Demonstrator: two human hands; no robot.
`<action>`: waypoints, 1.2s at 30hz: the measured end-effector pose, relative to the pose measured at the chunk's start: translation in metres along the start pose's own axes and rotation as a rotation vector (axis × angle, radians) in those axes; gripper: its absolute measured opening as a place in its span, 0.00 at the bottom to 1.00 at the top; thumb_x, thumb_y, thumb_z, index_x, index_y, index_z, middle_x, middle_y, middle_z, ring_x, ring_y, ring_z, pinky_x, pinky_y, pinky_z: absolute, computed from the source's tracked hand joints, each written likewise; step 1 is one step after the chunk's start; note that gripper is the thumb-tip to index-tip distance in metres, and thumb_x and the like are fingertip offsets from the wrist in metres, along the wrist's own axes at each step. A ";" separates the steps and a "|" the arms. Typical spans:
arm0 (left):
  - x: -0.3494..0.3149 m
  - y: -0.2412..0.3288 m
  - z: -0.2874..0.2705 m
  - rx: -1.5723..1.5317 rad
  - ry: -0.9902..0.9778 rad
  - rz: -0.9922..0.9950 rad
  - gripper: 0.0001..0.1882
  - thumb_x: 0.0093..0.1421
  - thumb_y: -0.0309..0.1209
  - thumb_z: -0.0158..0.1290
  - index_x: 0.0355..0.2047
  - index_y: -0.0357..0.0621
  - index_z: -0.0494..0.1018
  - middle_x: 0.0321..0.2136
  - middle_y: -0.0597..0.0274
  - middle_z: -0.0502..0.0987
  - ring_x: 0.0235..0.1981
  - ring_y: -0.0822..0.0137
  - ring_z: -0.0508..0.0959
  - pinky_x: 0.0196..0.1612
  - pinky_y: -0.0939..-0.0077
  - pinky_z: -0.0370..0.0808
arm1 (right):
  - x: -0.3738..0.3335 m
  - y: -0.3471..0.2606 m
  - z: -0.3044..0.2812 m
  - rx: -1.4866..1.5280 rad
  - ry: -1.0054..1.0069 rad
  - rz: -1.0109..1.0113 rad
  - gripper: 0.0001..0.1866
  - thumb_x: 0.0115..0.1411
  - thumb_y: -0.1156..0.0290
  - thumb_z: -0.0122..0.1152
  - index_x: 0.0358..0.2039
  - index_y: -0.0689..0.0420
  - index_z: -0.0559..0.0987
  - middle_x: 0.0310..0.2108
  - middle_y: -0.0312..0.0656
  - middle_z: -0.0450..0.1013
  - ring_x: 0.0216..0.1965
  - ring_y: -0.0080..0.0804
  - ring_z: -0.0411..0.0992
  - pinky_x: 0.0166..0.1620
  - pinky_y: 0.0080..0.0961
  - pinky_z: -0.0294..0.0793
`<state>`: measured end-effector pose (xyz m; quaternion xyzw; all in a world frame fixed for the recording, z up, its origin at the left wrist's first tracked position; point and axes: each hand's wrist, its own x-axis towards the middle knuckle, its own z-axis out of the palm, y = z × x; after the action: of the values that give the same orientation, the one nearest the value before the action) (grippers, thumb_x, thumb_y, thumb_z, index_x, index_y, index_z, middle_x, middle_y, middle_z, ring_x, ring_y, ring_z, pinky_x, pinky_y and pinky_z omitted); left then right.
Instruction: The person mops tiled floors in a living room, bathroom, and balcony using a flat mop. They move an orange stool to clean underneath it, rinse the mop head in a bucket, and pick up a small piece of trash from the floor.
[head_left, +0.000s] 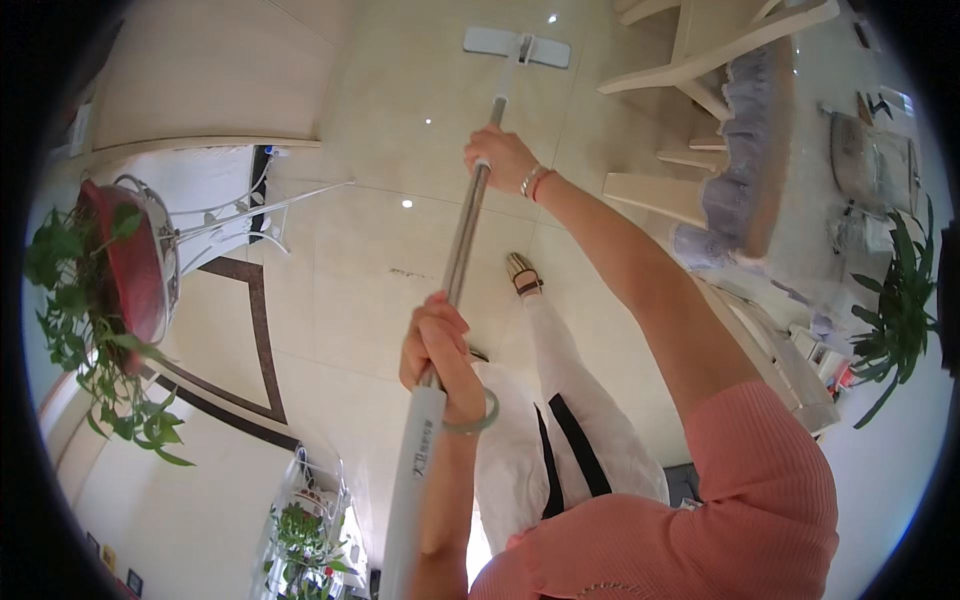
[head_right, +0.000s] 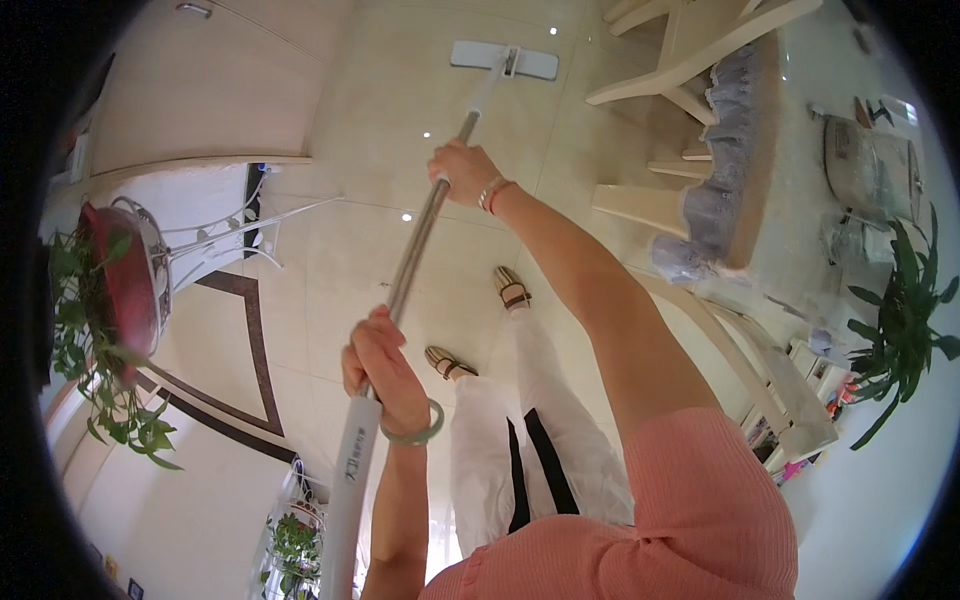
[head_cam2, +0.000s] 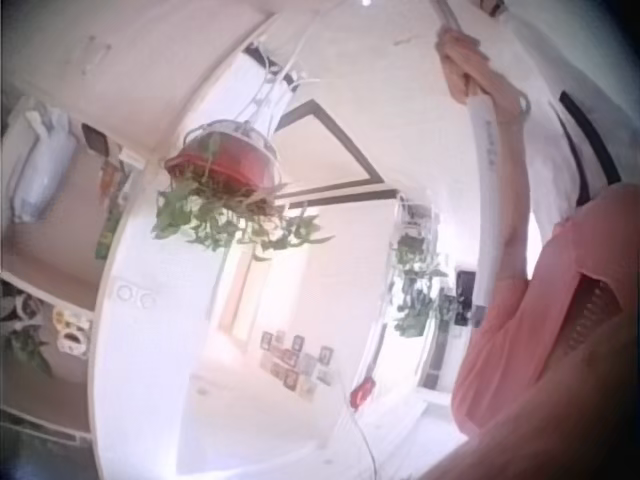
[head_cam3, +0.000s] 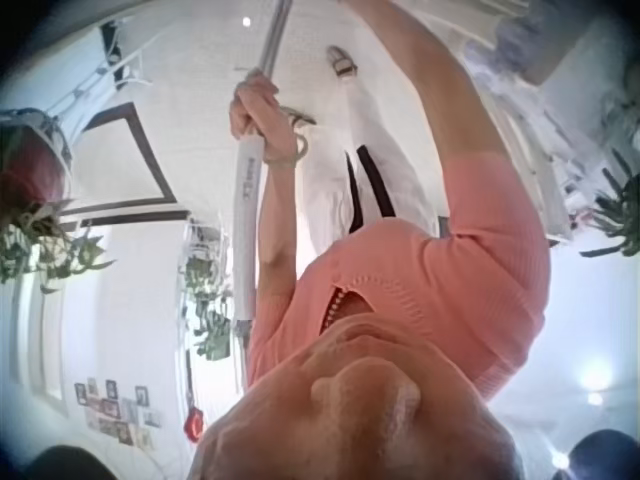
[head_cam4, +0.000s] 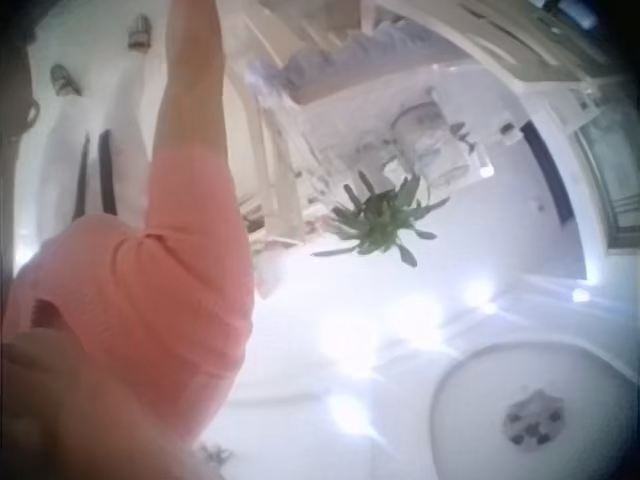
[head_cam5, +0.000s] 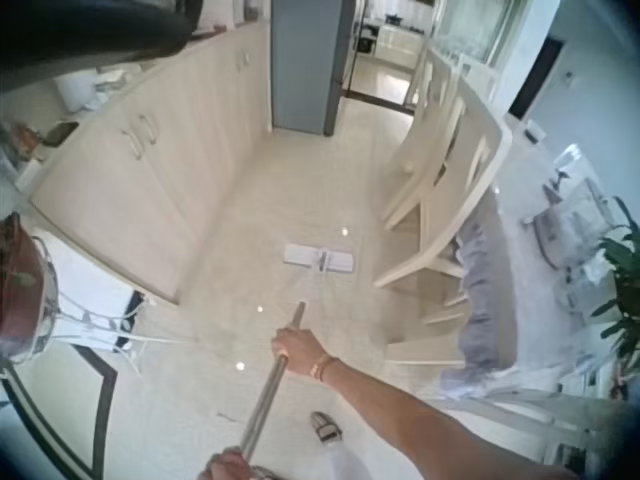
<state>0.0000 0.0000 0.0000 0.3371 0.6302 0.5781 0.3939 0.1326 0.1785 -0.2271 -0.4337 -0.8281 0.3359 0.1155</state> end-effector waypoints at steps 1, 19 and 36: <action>-0.011 0.008 -0.007 0.046 -0.013 -0.027 0.17 0.66 0.26 0.38 0.17 0.42 0.56 0.17 0.63 0.62 0.21 0.71 0.61 0.55 0.58 0.67 | -0.014 -0.011 0.008 0.035 -0.011 0.004 0.09 0.42 0.73 0.66 0.25 0.46 0.77 0.31 0.31 0.71 0.44 0.35 0.68 0.40 0.37 0.71; -0.262 0.142 -0.352 0.591 0.054 -0.195 0.18 0.70 0.32 0.39 0.22 0.41 0.66 0.19 0.62 0.64 0.23 0.63 0.64 0.45 0.67 0.72 | -0.215 -0.383 0.183 0.269 -0.461 -0.068 0.02 0.50 0.70 0.60 0.26 0.49 0.79 0.30 0.32 0.72 0.44 0.34 0.67 0.35 0.41 0.69; -0.122 0.013 -0.050 -0.261 0.279 -0.334 0.17 0.71 0.33 0.37 0.22 0.50 0.54 0.17 0.71 0.52 0.24 0.74 0.58 0.56 0.62 0.61 | -0.140 -0.054 0.008 -0.094 -0.843 0.069 0.10 0.50 0.62 0.60 0.31 0.50 0.82 0.31 0.43 0.77 0.39 0.46 0.76 0.36 0.44 0.75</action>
<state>0.0120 -0.1290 0.0275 0.0916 0.6454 0.6222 0.4335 0.1780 0.0422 -0.1839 -0.2905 -0.8024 0.4493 -0.2643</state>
